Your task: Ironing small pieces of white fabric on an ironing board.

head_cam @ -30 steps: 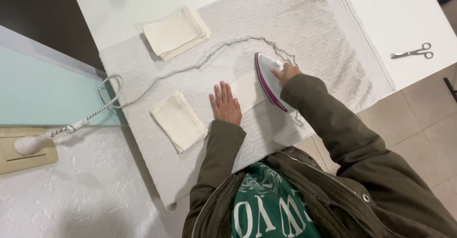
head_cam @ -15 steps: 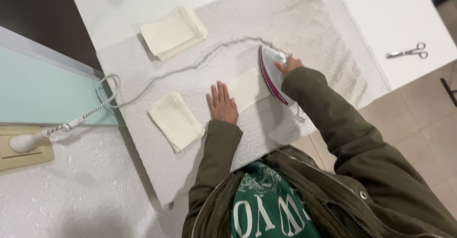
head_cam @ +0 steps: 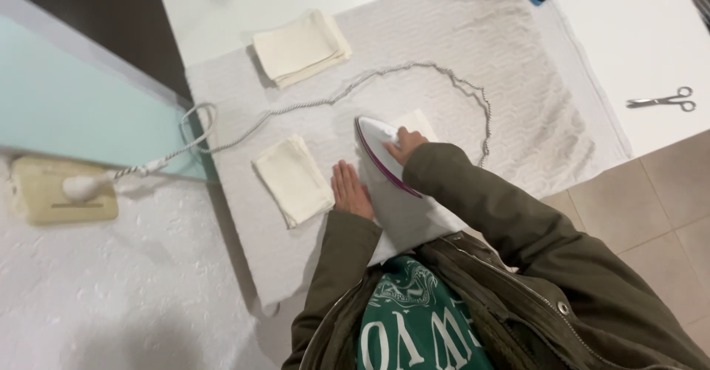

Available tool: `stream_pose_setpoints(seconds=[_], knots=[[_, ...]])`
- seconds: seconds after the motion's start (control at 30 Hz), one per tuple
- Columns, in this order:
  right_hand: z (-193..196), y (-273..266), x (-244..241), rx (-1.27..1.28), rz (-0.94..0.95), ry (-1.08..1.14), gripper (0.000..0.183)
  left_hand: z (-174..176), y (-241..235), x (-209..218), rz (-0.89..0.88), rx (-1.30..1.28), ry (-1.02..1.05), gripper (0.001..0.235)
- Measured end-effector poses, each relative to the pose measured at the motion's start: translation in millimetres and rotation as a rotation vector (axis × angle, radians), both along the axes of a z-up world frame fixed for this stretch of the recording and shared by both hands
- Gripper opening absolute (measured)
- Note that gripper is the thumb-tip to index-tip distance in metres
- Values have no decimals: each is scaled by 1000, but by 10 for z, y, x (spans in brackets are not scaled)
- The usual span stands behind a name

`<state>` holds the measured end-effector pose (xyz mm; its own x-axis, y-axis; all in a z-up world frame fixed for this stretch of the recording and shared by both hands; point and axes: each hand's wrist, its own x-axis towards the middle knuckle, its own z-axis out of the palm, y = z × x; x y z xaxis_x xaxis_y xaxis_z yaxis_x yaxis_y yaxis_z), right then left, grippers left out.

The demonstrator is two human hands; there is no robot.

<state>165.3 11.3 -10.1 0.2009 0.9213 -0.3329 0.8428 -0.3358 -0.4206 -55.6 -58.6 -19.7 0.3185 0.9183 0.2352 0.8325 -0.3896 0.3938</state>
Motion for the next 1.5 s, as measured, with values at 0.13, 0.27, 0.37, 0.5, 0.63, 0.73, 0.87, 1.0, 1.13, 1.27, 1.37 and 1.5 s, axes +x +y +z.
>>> stream_pose_setpoints(seconds=[0.13, 0.27, 0.37, 0.5, 0.63, 0.73, 0.87, 1.0, 1.13, 1.27, 1.37, 1.5], knots=[[229, 311, -295, 17, -1, 12, 59, -127, 27, -23, -25, 37, -7, 62], [70, 27, -228, -73, -27, 39, 60, -36, -85, -21, -4, 18, 4, 61], [71, 97, -222, -71, -24, 37, 61, -78, -5, 23, 12, 40, -17, 61], [548, 278, -458, -133, -103, 66, 59, -232, -56, 48, 51, 84, -4, 57], [256, 80, -313, -147, -95, 77, 60, -21, -26, 11, 30, 55, -7, 59], [263, 160, -317, -119, -44, 20, 62, -51, 7, 41, 21, 64, -38, 60], [496, 152, -438, -122, -104, 59, 61, -58, -130, 23, 30, 78, -8, 56], [76, -29, -292, -100, -97, 60, 63, -27, -94, -26, 10, 100, -42, 58], [216, 229, -409, -102, -98, 9, 64, -88, -38, 20, 24, 98, -49, 57], [526, 195, -466, -124, -138, 54, 61, -116, -44, 58, 43, 92, -60, 56], [370, 59, -376, -149, -135, 108, 59, -173, -25, 16, 17, 87, -56, 57], [595, 238, -509, -115, -104, 34, 59, -153, -61, 38, 38, 58, -26, 57]])
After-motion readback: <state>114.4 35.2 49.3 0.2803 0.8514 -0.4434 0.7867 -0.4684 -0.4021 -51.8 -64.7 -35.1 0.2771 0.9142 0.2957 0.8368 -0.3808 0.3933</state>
